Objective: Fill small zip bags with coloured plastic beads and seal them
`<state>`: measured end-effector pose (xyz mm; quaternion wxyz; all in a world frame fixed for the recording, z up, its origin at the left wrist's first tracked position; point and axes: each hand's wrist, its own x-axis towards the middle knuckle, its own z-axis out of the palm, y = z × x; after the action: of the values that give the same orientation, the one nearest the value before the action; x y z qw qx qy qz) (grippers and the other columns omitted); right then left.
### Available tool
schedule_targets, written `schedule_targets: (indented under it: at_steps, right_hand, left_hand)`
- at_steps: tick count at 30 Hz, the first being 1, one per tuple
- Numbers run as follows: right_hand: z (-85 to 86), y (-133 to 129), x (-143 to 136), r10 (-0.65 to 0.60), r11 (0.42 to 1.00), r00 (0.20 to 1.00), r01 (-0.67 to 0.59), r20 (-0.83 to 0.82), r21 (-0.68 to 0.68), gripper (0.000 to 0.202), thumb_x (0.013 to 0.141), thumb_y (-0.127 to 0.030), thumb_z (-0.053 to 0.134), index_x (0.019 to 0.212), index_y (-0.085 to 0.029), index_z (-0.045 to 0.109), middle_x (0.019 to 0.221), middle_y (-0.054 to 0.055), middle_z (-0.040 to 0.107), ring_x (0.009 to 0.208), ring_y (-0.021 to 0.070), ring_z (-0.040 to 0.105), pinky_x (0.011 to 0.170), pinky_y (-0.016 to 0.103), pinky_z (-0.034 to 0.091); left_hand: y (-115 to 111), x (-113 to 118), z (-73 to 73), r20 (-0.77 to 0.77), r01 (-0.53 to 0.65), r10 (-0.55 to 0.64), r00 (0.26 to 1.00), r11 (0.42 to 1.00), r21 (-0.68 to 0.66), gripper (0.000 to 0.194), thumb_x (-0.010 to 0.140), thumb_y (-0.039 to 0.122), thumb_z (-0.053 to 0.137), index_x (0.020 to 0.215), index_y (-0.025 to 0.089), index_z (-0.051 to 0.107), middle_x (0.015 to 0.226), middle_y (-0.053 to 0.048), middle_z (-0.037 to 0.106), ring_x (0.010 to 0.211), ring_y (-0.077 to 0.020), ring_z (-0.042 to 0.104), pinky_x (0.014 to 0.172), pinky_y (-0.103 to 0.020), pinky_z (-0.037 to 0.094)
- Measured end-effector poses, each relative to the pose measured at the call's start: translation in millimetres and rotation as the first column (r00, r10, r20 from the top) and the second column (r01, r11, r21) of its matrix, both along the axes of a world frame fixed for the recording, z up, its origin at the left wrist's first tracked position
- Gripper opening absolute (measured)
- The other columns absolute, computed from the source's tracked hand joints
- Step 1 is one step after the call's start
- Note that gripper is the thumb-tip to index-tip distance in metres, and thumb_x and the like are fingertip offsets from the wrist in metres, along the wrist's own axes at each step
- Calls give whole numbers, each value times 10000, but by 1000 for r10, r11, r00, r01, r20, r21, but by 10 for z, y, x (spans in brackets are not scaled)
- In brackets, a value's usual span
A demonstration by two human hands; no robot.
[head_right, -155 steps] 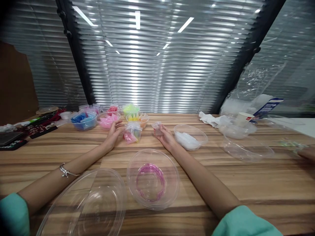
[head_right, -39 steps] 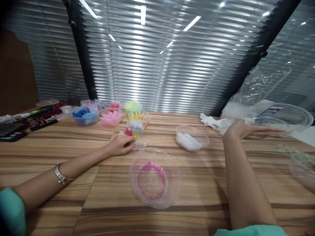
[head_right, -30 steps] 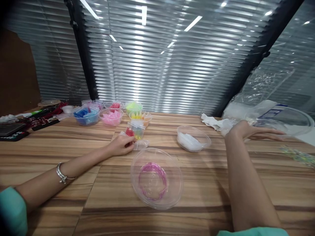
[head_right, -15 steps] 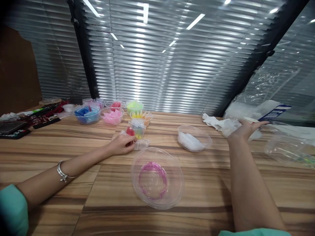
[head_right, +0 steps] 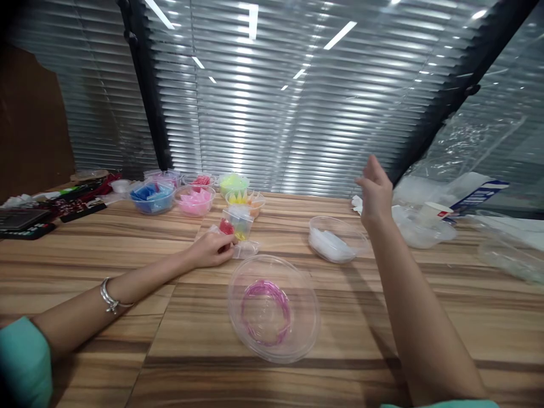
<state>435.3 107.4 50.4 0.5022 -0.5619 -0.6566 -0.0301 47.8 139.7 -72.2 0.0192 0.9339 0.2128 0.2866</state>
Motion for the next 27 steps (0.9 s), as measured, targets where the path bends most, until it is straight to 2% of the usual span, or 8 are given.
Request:
schedule_targets:
  at_steps: [3,5,6,9,11,15,20,27]
  right_hand:
    - [124,-102,-424,112,992,993,-114,-45,-56,605,953,-371,380,1503,-164,235,1534,179,271,1337,215,436,986,270,421]
    - [234,-269,-734,293,917,955,-291,-36,-273,508,970,-372,394,1457,-231,355,1502,116,370,1313,191,464,1028,267,394]
    - [287,-364,-875,396,828,918,-368,-24,-423,491,981,-370,381,1460,-267,344,1494,84,391,1325,183,448,1052,282,379]
    - [384,-610,-1191,724,390,689,-396,11,-832,499,961,-382,442,1448,-320,357,1404,32,512,1290,196,485,1038,318,416]
    - [378,-706,-1321,782,265,620,-241,62,-934,536,928,-447,484,1438,-326,377,1306,34,592,1193,221,568,990,343,454]
    - [258,-801,-1506,700,455,607,27,376,-890,496,865,-518,524,1301,-282,539,1139,77,657,952,266,650,764,366,496]
    - [127,-876,-1687,624,600,506,178,596,-780,320,906,-387,436,1021,-171,642,917,108,667,793,250,637,620,320,405]
    - [58,-860,-1803,625,662,466,110,627,-742,372,934,-325,367,765,-149,648,721,70,642,615,177,587,528,271,291]
  left_hand:
    - [-33,-7,34,9,-25,25,1000,1000,-6,129,850,230,479,871,186,599,616,28,579,558,-101,515,561,-216,330]
    - [-52,-9,56,11,-38,38,999,999,-14,122,848,242,488,852,187,597,603,27,568,553,-105,505,542,-221,301]
    - [-60,-10,65,11,-41,42,999,999,-19,116,843,245,495,842,187,595,598,28,563,548,-105,499,535,-223,289]
    - [-67,-11,81,23,-45,46,999,998,-45,97,830,231,500,805,178,578,587,30,551,532,-99,481,529,-221,280]
    - [-63,-15,83,44,-47,50,998,997,-65,103,827,226,493,765,171,555,597,26,552,538,-96,481,536,-218,290]
    - [-47,-31,81,100,-45,56,993,993,-109,122,813,218,484,703,167,493,586,30,522,526,-89,465,536,-212,298]
    - [-34,-37,74,158,-30,56,986,987,-158,154,786,210,488,648,173,431,547,44,450,502,-82,417,522,-216,274]
    - [0,-43,101,253,-23,84,964,972,-235,158,741,185,490,619,173,391,532,54,419,489,-69,368,510,-205,266]
